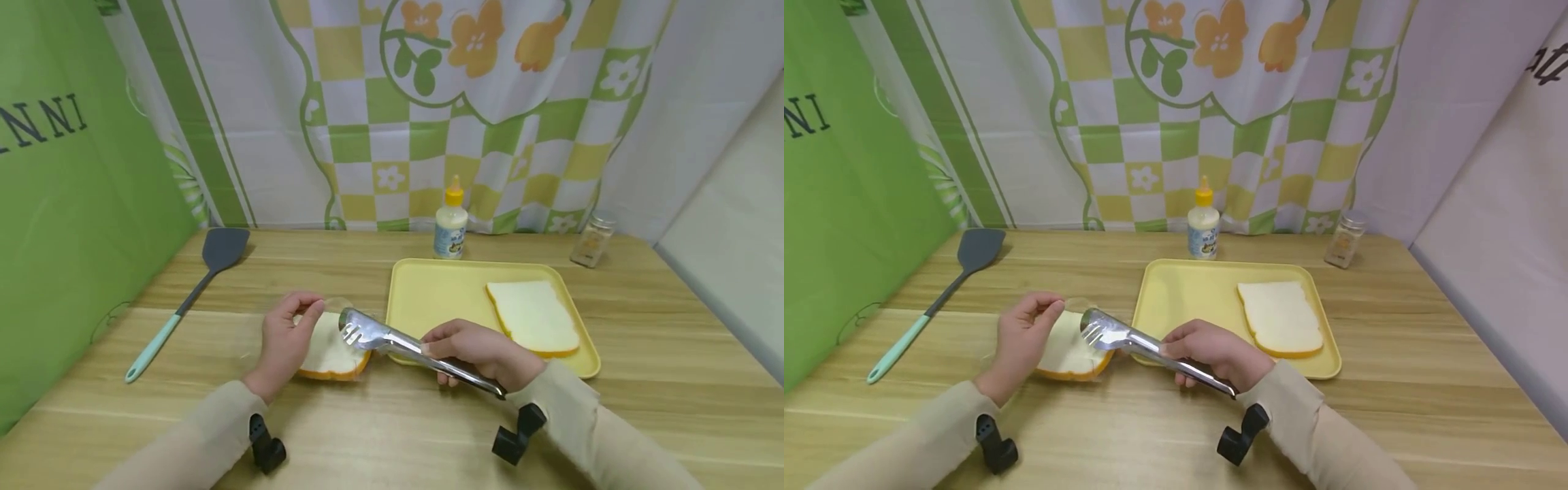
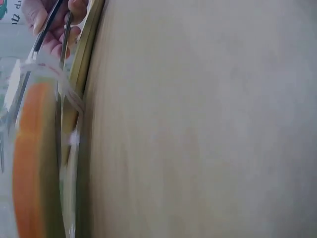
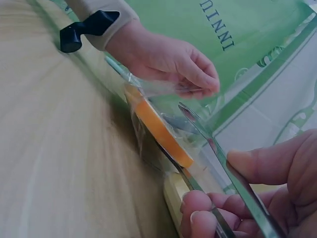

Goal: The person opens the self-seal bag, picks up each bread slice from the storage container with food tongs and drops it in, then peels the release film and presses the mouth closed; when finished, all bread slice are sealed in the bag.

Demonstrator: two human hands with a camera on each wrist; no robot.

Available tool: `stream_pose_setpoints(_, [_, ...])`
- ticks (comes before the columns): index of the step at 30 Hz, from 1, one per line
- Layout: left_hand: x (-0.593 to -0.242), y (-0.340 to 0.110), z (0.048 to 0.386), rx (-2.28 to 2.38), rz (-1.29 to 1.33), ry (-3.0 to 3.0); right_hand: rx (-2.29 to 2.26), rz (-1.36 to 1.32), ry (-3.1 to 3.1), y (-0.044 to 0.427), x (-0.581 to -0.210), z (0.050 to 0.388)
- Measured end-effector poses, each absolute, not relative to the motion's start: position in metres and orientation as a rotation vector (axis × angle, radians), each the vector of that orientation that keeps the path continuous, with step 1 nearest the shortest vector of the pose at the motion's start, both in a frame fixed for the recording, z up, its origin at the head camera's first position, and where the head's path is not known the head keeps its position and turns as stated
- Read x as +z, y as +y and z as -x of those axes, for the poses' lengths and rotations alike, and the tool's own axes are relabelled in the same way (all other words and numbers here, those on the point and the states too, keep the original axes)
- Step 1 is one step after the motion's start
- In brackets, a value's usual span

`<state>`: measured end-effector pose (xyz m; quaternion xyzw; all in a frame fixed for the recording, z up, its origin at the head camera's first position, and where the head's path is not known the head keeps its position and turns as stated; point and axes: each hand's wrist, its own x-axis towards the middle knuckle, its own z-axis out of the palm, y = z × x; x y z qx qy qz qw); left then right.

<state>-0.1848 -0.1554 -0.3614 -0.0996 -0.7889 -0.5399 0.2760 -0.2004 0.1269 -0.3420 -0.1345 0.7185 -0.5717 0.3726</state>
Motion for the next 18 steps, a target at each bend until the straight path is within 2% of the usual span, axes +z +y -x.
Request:
stream_pose_setpoints(11, [-0.360,-0.150,0.186,-1.427,0.175,-2.033,-1.482,0.350,1.774,0.124,-0.345,0.188])
stream_pose_setpoints(18, [-0.360,-0.144,0.187,-1.501,0.224,-2.086,-1.494,0.388,1.841,0.115,-0.346,0.189])
